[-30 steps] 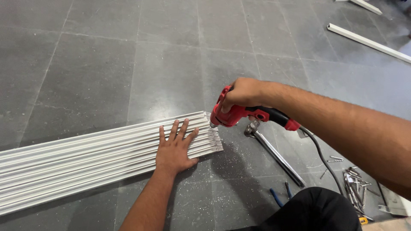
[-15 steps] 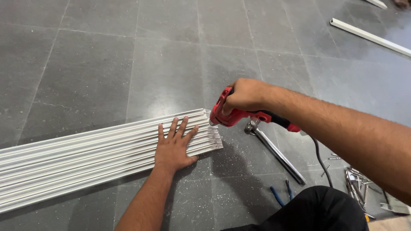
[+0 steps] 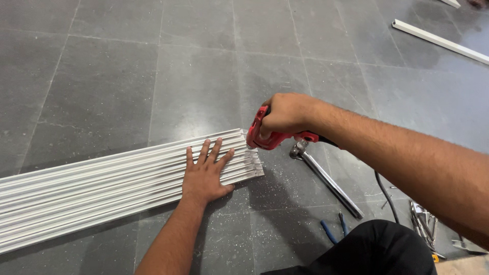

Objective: The person sits on the floor and uses a red corded drill to make holes in stacked white metal profiles. They hold the profiles steady with one hand while drilling with the other, then separate and restack the drilled pieces.

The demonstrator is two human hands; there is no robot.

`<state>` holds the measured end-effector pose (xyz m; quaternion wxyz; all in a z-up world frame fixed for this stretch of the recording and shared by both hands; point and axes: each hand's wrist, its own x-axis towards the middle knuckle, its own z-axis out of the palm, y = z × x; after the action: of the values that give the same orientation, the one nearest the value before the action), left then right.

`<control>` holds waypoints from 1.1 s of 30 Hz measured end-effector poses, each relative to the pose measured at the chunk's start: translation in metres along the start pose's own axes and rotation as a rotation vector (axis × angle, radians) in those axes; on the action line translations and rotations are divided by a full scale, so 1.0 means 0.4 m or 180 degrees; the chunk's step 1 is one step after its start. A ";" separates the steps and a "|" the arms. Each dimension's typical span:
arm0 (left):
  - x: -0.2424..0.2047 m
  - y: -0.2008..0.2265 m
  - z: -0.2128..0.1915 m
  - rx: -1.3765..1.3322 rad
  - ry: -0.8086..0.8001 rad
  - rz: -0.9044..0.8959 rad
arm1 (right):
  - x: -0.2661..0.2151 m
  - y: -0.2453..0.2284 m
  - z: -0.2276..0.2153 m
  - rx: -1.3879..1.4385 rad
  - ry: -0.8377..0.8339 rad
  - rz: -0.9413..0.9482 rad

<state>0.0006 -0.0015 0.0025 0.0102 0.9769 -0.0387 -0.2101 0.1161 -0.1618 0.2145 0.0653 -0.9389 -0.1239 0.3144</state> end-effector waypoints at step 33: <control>-0.008 0.007 -0.035 0.0050 -0.0287 -0.0086 | 0.132 0.267 -0.031 0.1397 -0.0602 0.0104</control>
<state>0.0033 -0.0038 0.0164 -0.0020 0.9669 -0.0275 -0.2537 0.1849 -0.2507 0.1727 0.2507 -0.8705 -0.0431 0.4214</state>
